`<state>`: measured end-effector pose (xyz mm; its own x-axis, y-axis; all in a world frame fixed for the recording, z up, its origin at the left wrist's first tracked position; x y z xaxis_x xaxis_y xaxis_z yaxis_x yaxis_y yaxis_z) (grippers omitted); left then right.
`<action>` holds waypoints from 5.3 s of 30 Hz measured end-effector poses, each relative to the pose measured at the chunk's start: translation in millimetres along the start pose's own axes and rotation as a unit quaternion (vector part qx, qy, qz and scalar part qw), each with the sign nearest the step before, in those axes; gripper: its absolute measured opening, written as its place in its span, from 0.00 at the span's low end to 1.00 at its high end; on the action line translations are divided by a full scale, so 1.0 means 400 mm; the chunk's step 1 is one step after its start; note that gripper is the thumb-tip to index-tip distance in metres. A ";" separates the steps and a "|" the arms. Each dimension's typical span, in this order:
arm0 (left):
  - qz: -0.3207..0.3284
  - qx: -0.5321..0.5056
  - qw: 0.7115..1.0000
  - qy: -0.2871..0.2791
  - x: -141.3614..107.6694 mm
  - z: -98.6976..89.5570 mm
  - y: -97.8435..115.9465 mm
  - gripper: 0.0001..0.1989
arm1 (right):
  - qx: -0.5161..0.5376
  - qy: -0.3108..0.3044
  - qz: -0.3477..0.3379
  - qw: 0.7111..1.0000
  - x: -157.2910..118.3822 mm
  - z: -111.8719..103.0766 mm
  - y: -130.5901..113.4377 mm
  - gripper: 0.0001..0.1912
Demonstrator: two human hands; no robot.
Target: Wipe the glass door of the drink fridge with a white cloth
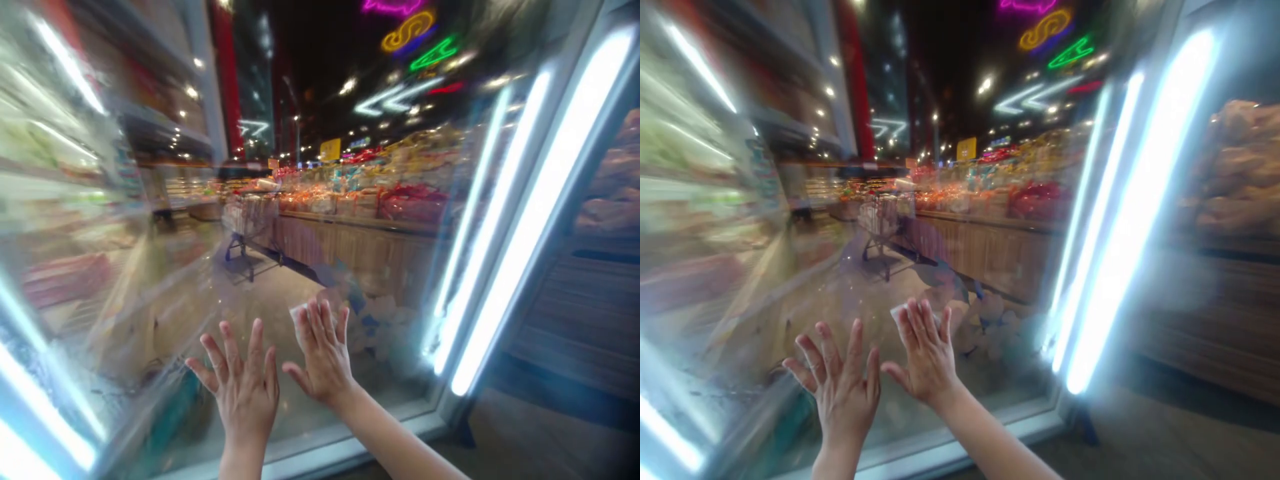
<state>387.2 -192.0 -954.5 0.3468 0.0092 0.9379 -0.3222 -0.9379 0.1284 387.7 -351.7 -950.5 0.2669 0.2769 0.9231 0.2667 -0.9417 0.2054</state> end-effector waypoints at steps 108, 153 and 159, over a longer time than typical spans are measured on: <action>0.032 -0.057 0.998 -0.016 0.029 0.004 -0.025 0.41 | -0.058 -0.075 -0.242 0.966 0.106 -0.055 0.100 0.49; 0.021 -0.038 0.999 0.025 0.038 -0.009 -0.146 0.41 | 0.005 -0.067 -0.332 0.941 0.441 -0.086 0.056 0.54; 0.004 -0.023 0.999 0.030 0.043 -0.022 -0.175 0.43 | -0.008 -0.087 -0.451 0.889 0.426 -0.065 0.016 0.51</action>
<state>408.1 -123.1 -944.4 0.2903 0.0238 0.9566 -0.3651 -0.9213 0.1337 410.7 -315.3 -783.3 0.0904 0.9438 0.3180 0.4321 -0.3249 0.8413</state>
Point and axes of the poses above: each hand's wrist, its own x-axis towards the middle knuckle, its own z-axis out of the palm, y = z × x, the point moved 2 cm from there along x, towards the middle knuckle, and after that the axes turned 6 degrees about x, right-handed, at the moved point
